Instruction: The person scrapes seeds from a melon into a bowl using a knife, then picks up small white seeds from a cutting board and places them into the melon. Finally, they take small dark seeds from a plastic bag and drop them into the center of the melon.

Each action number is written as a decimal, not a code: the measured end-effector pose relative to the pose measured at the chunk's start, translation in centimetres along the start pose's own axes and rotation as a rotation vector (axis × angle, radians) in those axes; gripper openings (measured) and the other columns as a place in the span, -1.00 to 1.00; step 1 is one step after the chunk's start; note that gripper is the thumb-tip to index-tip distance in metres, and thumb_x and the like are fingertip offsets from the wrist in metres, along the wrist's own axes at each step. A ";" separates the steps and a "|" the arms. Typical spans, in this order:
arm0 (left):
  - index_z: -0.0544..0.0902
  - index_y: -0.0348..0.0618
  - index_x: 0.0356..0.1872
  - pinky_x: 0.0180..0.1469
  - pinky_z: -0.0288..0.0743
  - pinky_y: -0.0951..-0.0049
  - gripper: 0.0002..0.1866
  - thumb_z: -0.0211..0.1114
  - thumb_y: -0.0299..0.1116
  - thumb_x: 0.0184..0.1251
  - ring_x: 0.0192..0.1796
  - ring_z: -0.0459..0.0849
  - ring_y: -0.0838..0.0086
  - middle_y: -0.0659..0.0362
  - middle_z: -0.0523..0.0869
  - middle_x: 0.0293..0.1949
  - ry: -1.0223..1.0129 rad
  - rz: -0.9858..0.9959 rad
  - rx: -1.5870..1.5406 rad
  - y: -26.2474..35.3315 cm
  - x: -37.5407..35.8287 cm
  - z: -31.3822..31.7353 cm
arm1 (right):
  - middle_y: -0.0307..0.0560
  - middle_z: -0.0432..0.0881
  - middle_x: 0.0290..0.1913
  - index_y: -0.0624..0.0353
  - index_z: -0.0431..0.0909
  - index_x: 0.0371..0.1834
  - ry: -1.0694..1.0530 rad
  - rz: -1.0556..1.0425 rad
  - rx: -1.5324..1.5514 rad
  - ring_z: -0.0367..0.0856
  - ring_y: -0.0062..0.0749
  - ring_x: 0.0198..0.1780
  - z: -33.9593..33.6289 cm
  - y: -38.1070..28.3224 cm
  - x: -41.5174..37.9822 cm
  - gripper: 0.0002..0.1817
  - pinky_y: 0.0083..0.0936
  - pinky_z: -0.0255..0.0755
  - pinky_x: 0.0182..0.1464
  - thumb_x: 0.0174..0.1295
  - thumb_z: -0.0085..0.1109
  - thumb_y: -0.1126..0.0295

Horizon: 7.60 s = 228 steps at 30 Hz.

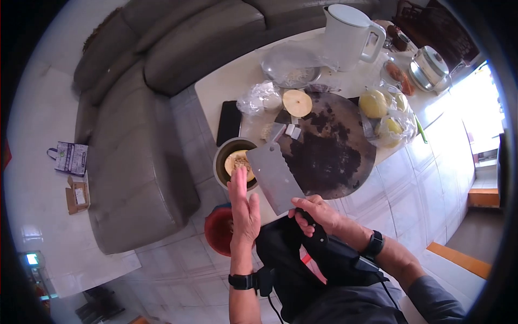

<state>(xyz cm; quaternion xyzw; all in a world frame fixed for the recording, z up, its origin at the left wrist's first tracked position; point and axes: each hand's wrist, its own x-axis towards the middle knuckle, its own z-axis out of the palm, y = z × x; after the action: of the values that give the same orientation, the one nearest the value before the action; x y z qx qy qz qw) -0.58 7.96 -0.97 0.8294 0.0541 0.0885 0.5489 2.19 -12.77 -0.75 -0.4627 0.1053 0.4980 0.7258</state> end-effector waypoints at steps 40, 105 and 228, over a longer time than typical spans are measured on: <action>0.32 -0.16 0.41 0.41 -0.48 -0.37 -0.16 -0.05 0.33 0.35 0.55 -0.23 -0.14 -0.19 -0.14 0.53 -0.109 0.011 1.074 -1.5 2.8 0.9 | -0.19 0.47 -0.74 0.36 0.55 -0.44 0.432 -0.199 -0.300 0.43 -0.60 -0.78 -6.7 0.1 -7.7 -0.63 -0.68 0.36 -0.68 0.41 -0.08 0.30; -0.11 -0.29 0.51 0.56 -0.17 0.07 -0.16 -0.29 0.23 0.50 0.58 -0.08 0.16 -0.01 -0.08 0.55 0.628 -0.299 -1.548 0.9 4.1 -0.6 | 0.13 0.46 0.20 0.28 0.42 0.18 0.051 -1.093 -1.075 0.42 0.01 0.26 0.1 -4.7 -4.1 -0.45 -0.14 0.29 0.31 0.13 0.29 0.31; 0.65 -0.44 -0.40 -0.45 0.56 0.55 -0.88 0.27 -0.54 0.26 -0.49 0.65 0.59 0.18 0.67 -0.55 0.166 -0.305 0.052 9.8 -21.7 7.9 | 0.13 0.60 -0.50 0.25 0.52 -0.52 0.270 -0.904 -1.373 0.63 0.09 -0.41 2.3 10.0 -15.0 -0.85 -0.12 0.50 -0.37 -0.03 0.21 0.39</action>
<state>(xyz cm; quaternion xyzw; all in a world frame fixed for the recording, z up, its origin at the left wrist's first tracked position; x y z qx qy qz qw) -20.23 -7.03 3.11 0.8154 0.2266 0.0712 0.5280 -13.96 -19.65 4.07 -0.8560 -0.3315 0.0523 0.3932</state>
